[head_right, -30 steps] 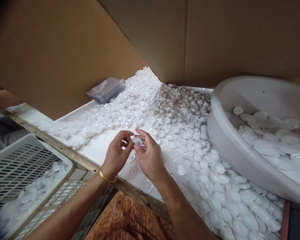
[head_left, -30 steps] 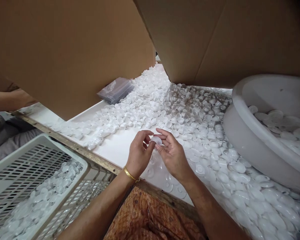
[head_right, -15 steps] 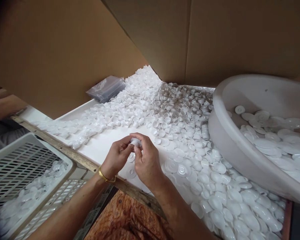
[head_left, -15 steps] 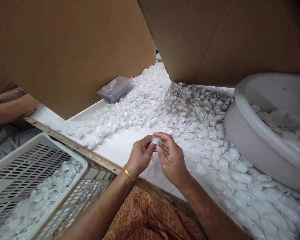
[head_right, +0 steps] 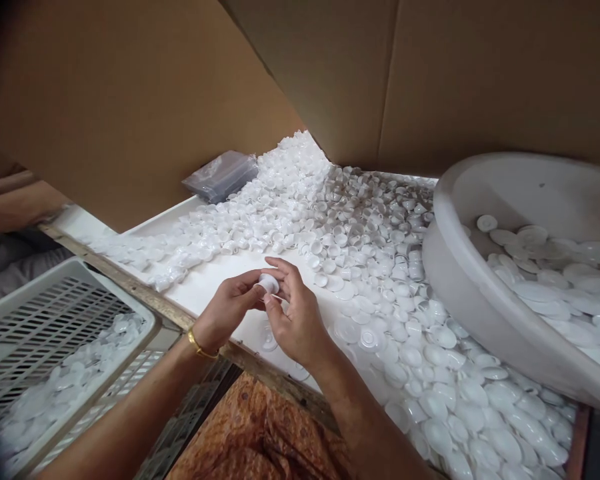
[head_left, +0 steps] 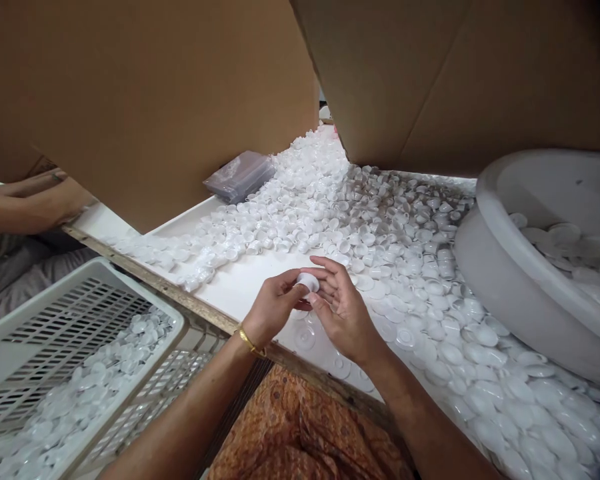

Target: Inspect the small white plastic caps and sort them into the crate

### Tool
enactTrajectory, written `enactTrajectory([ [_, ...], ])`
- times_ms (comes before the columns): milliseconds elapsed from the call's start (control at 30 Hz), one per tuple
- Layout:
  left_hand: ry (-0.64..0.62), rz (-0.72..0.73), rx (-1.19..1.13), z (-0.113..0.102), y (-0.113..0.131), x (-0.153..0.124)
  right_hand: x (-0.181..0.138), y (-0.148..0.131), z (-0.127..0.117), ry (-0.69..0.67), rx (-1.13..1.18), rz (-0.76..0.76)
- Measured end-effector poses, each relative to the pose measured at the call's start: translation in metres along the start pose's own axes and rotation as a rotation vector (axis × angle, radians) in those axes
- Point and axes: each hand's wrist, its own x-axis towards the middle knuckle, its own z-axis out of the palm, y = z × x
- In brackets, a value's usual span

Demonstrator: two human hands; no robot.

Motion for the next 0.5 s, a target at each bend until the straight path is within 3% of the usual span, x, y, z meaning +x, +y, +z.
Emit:
enactTrajectory([
  [67, 0.062, -0.045, 0.059, -0.022, 0.008, -0.01, 0.0, 0.003, -0.001, -0.048, -0.118, 0.006],
  [133, 0.193, -0.074, 0.244, -0.064, 0.013, -0.026, 0.0, 0.009, -0.001, -0.051, -0.35, -0.009],
  [200, 0.385, -0.093, 0.594, -0.122, 0.012, -0.048, -0.001, 0.017, 0.002, -0.099, -0.563, -0.023],
  [267, 0.503, -0.206, 1.137, -0.186, 0.006, -0.073, -0.002, 0.024, 0.007, -0.18, -0.7, -0.013],
  [333, 0.431, -0.341, 1.455, -0.236, -0.001, -0.095, -0.002, 0.03, 0.014, -0.231, -0.796, 0.015],
  [400, 0.32, -0.34, 1.552, -0.257, -0.004, -0.103, -0.001, 0.034, 0.019, -0.249, -0.862, 0.037],
  [433, 0.303, -0.29, 1.557, -0.254, -0.004, -0.101, -0.001, 0.035, 0.02, -0.247, -0.877, 0.041],
  [500, 0.377, -0.117, 1.509, -0.225, -0.001, -0.082, -0.001, 0.038, 0.02, -0.217, -0.866, 0.039],
])
